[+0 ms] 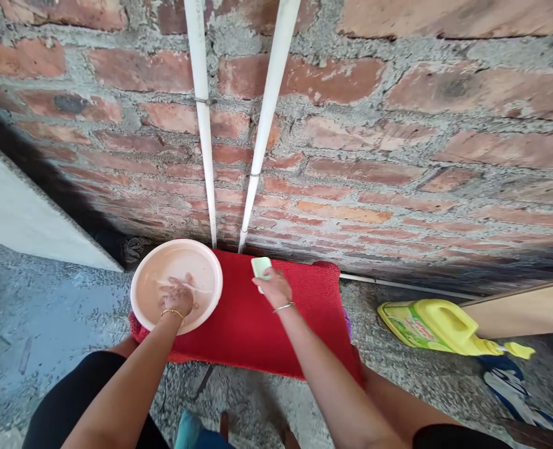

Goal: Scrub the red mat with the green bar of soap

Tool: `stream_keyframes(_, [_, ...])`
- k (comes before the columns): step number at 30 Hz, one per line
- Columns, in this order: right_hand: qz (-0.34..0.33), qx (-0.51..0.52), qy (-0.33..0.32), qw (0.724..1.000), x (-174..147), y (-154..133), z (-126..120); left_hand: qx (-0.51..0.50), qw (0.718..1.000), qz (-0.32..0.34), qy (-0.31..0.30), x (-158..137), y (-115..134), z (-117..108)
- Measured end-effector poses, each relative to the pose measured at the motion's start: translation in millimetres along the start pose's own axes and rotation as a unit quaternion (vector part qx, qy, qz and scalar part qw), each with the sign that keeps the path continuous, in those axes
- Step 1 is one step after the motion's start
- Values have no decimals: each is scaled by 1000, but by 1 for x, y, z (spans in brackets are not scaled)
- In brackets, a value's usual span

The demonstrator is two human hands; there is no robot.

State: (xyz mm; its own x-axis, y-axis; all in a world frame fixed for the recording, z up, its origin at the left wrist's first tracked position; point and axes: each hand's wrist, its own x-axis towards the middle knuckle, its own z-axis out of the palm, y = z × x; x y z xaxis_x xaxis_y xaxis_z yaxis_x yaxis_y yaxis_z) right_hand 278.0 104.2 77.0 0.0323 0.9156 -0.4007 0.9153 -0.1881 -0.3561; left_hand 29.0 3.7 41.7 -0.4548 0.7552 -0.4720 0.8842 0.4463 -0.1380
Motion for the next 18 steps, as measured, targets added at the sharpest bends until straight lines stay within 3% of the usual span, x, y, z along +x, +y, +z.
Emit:
stream_keyframes(4, [-85, -8, -37, 996, -19, -65, 54, 19, 999, -26, -11, -2, 2, -4])
stream_keyframes(8, [-141, -49, -36, 988, -23, -65, 63, 38, 999, -27, -16, -1, 0, -3])
stream_keyframes(12, [-62, -51, -7, 997, -11, -10, 33, 51, 998, -24, -16, 2, -1, 0])
stream_keyframes(18, [137, -10, 71, 988, -5, 122, -47, 12, 997, -32, -72, 5, 0, -1])
